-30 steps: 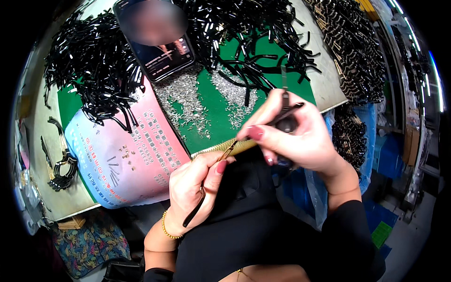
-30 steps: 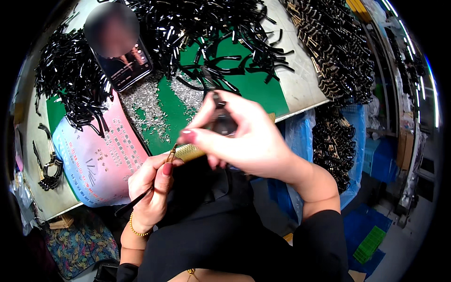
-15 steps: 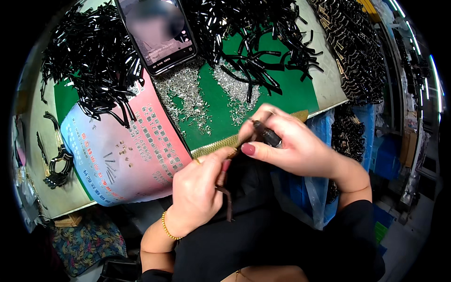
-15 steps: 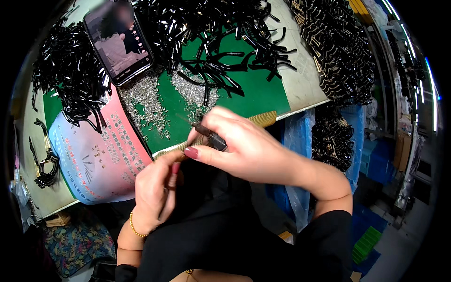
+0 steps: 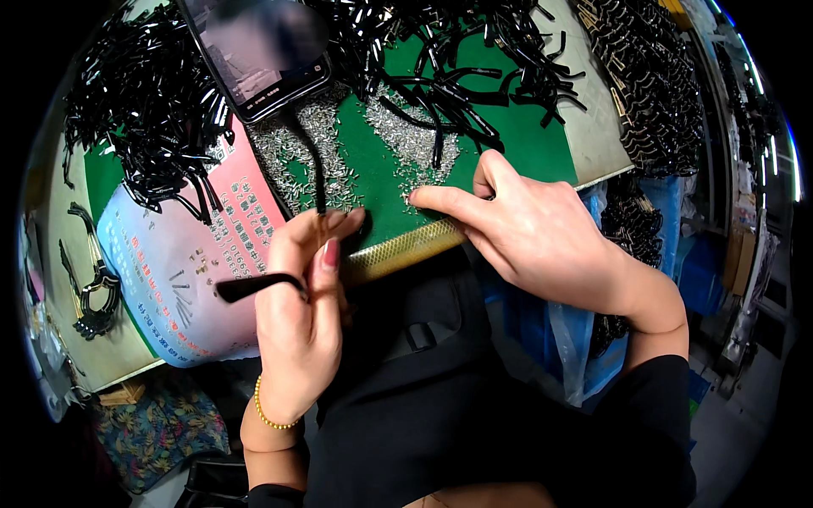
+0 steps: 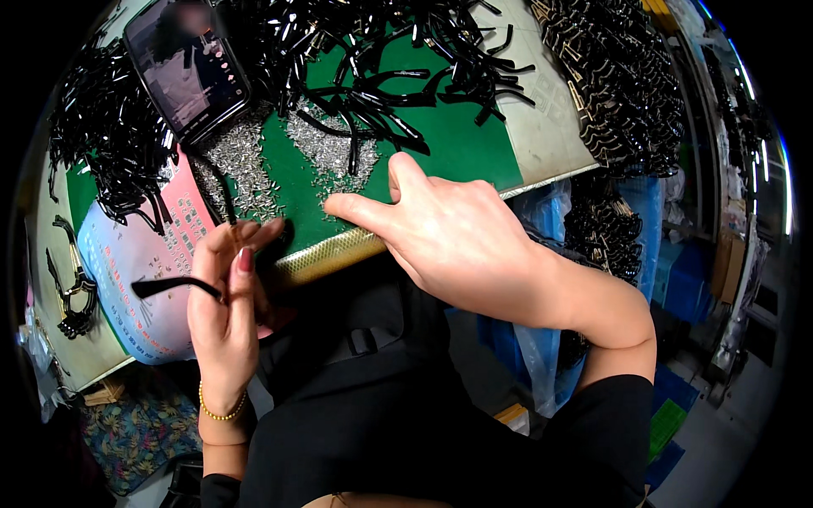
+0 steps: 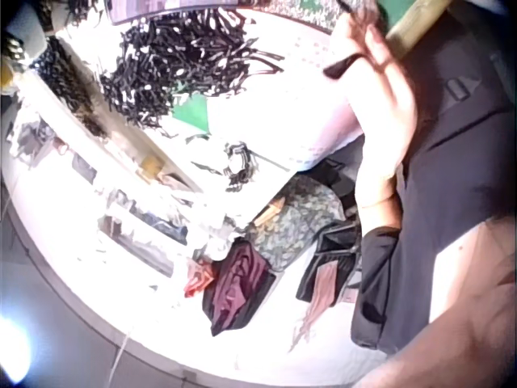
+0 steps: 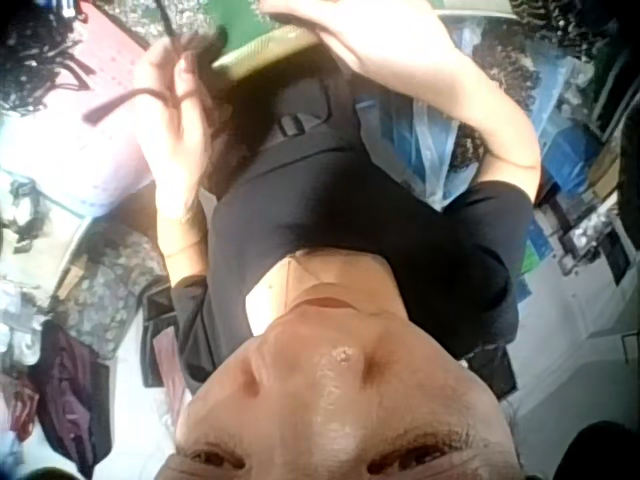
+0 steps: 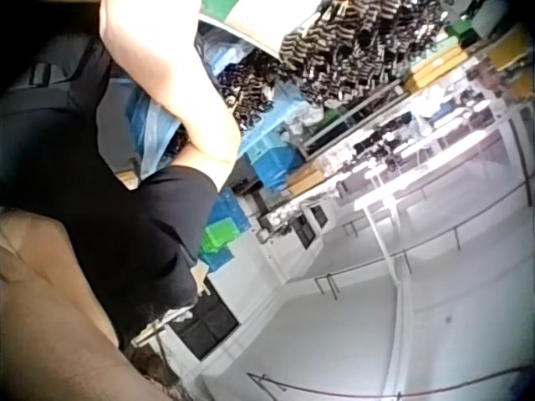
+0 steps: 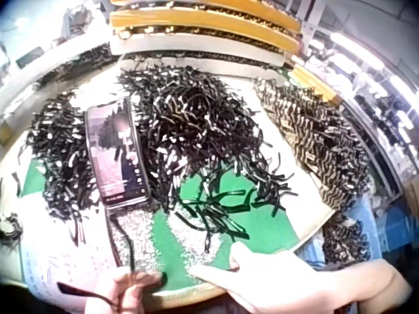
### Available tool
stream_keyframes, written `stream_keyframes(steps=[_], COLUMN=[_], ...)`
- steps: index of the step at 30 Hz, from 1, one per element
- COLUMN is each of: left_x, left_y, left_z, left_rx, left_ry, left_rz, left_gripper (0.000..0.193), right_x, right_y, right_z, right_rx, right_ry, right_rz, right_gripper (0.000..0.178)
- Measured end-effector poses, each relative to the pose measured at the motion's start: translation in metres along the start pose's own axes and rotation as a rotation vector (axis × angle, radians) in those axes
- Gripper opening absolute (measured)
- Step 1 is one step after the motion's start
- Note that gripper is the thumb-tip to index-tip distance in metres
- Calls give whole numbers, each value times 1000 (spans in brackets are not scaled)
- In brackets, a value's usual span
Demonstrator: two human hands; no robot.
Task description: The person assembles eyeglasses by attaching black plastic temples to eyeglass frames using a screwdriver. They repeatedly pick up temples and frames, align the hinge, and tighten screws. Completed glasses are placed on the table.
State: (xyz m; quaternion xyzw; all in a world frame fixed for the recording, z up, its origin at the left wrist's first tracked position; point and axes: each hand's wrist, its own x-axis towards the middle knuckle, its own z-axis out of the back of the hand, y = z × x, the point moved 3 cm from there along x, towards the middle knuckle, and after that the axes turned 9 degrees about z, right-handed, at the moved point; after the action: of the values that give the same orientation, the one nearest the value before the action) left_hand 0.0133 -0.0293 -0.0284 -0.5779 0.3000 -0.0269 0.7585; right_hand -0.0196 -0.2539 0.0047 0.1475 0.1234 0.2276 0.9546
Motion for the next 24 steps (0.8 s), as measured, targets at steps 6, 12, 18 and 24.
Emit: stream_keyframes(steps=[6,12,18,24], left_x=[-11,-7,-5,-5], left_y=[11,17,19,18], left_z=[2,4,5,5], left_rx=[-178,-98,-112,-87], left_ry=[-39,-59,-47,-48], left_rz=[100,55,56,26], left_gripper=[29,25,25,25], right_x=[1,10,17,28], right_y=[-3,0,-1,9], right_z=[-2,0,4,-4], right_rx=[13,-19,31,474], right_ry=[-28,50,161,11], right_rz=[41,42,29,115], right_gripper=[52,55,56,47])
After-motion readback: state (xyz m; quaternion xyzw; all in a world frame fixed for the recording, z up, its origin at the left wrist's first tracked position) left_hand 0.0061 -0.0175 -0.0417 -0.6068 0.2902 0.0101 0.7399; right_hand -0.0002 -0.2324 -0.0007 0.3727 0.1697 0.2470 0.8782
